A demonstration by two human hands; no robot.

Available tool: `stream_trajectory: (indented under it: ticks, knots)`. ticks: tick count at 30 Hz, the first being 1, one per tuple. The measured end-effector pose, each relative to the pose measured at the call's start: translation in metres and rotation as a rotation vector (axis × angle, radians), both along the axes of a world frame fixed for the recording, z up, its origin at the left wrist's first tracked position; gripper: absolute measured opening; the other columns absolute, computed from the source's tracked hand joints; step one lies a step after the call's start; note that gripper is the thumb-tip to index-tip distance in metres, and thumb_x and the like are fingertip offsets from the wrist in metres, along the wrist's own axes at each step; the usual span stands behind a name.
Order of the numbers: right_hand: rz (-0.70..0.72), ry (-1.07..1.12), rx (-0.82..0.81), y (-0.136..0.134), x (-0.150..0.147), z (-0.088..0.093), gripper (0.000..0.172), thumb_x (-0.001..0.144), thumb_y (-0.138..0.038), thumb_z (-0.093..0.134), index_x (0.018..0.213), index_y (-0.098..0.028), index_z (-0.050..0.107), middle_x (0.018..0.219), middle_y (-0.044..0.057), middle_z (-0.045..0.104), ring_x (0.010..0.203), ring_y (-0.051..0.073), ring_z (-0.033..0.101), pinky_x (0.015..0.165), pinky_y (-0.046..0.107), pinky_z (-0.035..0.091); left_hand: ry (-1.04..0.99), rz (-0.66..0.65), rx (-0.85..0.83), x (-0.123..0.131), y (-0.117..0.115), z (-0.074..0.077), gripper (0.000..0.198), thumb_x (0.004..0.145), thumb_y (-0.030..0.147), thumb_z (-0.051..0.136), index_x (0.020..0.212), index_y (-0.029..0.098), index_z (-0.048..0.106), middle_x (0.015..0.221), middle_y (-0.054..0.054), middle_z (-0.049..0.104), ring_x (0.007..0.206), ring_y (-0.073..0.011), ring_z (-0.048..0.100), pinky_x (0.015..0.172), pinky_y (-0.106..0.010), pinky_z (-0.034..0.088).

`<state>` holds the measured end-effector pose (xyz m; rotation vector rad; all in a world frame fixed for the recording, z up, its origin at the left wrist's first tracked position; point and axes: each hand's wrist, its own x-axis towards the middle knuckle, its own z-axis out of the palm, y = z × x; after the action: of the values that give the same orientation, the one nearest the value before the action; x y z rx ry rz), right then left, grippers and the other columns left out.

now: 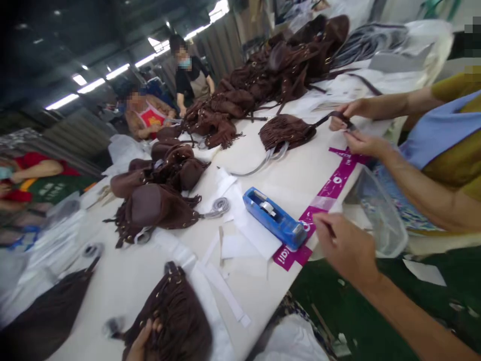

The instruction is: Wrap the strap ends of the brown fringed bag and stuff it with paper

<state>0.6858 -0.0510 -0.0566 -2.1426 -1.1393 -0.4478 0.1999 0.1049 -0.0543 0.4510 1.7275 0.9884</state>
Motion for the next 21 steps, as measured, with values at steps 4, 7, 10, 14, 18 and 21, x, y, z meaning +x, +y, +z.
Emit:
stream_trajectory:
  ticks: [4,7,10,14,18,21]
  knots:
    - [0.614,-0.017,0.010,0.016,-0.101,0.016,0.020,0.086,-0.018,0.056,0.105,-0.019,0.060,0.094,0.006,0.069,0.089,0.018,0.063,0.084,0.029,0.046,-0.195,-0.132,0.060,-0.022,0.001,-0.019,0.023,0.072,0.019,0.072,0.094,0.014,0.067,0.076,-0.001,0.067,0.064,-0.0114,0.063,0.059,-0.021,0.055]
    - [0.631,-0.032,-0.286,0.046,-0.138,-0.011,0.030,0.087,-0.024,0.056,0.116,-0.016,0.058,0.116,0.012,0.064,0.105,0.025,0.058,0.089,0.037,0.045,-0.228,-0.158,0.098,-0.033,0.002,-0.028,0.024,0.072,0.019,0.072,0.096,0.015,0.067,0.081,-0.001,0.069,0.066,-0.0115,0.065,0.062,-0.020,0.057]
    - [0.565,-0.139,-0.425,0.065,-0.139,-0.039,0.042,0.086,-0.031,0.059,0.125,-0.014,0.055,0.131,0.014,0.056,0.119,0.031,0.049,0.093,0.044,0.041,-0.251,-0.163,0.133,-0.037,0.000,-0.030,0.025,0.072,0.017,0.071,0.097,0.015,0.067,0.083,-0.002,0.070,0.068,-0.0126,0.066,0.062,-0.021,0.057]
    - [0.590,-0.236,-0.529,0.067,-0.134,-0.037,0.032,0.092,-0.026,0.051,0.121,-0.018,0.059,0.128,0.009,0.060,0.119,0.028,0.049,0.092,0.041,0.040,-0.335,-0.148,0.189,-0.037,-0.001,-0.028,0.026,0.072,0.013,0.070,0.097,0.013,0.067,0.079,-0.004,0.070,0.065,-0.0131,0.066,0.061,-0.022,0.057]
    - [0.580,-0.293,-0.585,0.069,-0.144,-0.025,0.045,0.087,-0.039,0.057,0.126,-0.015,0.056,0.127,0.013,0.059,0.119,0.031,0.048,0.095,0.044,0.038,-0.411,-0.132,0.210,-0.037,0.000,-0.026,0.027,0.070,0.012,0.071,0.097,0.012,0.067,0.077,-0.005,0.070,0.064,-0.0138,0.066,0.061,-0.023,0.057]
    - [0.572,-0.390,-0.619,0.075,-0.149,-0.025,0.042,0.089,-0.030,0.053,0.126,-0.010,0.056,0.125,0.017,0.060,0.117,0.033,0.049,0.094,0.045,0.039,-0.451,-0.126,0.209,-0.037,-0.001,-0.023,0.027,0.070,0.014,0.073,0.097,0.011,0.067,0.077,-0.006,0.070,0.064,-0.0145,0.066,0.061,-0.024,0.057]
